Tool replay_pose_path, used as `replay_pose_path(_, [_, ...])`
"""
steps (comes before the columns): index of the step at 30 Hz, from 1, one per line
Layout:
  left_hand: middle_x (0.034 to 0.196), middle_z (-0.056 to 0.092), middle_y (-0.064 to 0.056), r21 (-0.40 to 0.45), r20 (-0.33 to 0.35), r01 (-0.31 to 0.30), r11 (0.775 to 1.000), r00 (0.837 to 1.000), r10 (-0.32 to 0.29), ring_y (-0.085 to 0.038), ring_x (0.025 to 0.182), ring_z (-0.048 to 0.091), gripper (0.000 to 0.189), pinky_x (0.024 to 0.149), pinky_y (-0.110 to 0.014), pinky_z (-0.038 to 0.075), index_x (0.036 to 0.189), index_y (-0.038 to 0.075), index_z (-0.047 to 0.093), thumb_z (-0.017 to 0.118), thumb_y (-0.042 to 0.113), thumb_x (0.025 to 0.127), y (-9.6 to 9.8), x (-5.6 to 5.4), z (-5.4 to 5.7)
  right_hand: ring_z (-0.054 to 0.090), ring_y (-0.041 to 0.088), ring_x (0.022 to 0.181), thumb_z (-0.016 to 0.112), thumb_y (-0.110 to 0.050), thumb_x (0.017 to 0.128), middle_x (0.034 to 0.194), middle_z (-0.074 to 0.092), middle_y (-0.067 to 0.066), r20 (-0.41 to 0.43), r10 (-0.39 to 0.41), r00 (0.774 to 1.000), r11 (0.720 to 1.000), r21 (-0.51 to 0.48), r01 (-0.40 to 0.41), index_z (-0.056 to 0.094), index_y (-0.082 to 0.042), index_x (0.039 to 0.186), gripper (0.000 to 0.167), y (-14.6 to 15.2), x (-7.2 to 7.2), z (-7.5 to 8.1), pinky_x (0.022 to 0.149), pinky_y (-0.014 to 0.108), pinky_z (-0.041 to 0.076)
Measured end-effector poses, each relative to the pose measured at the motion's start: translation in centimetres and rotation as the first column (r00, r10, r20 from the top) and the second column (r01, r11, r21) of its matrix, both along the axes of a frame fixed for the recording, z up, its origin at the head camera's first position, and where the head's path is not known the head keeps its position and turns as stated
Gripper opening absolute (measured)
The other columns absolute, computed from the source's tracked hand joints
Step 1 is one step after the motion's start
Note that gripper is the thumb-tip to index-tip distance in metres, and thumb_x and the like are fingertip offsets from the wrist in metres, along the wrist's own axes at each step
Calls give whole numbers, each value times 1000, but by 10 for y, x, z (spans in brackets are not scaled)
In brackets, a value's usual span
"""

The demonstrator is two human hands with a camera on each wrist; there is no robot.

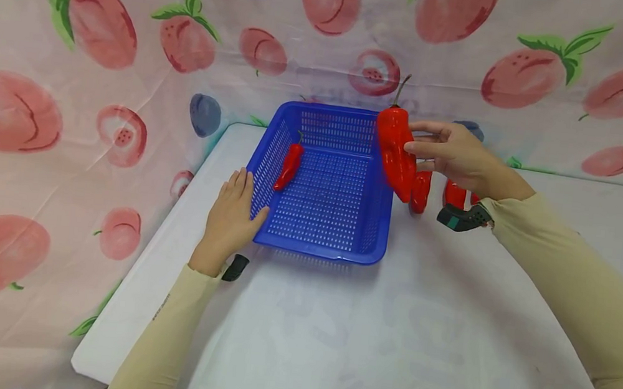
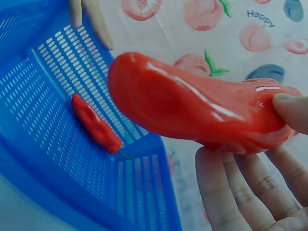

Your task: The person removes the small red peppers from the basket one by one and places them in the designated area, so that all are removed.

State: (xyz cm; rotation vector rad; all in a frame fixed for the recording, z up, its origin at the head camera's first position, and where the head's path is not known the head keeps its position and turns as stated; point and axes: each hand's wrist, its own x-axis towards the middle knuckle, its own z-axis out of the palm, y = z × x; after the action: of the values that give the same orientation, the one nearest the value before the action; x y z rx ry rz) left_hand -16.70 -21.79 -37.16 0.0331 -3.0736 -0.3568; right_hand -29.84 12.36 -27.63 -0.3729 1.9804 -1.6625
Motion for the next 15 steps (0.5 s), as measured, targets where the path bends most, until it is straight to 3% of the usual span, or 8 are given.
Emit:
replay_pose_path(6, [157, 9, -21, -6, -2, 2, 1000, 1000, -2, -34, 147, 5, 77, 121, -46, 8, 148, -6, 11, 45, 36, 94, 0, 0, 0, 62, 10, 99, 60, -18, 91, 108, 65, -9, 18, -27, 999, 999, -17, 27, 54, -18, 128, 38, 30, -4, 0, 79, 25, 55])
replay_pose_path(15, [157, 9, -22, -15, -5, 8, 1000, 1000, -8, -35, 147, 6, 77, 121, -46, 8, 148, -6, 11, 46, 36, 94, 1, -1, 1, 63, 9, 95, 54, -14, 94, 108, 65, -9, 66, -55, 996, 997, -47, 58, 63, -27, 115, 26, 88, -13, -10, 75, 24, 57])
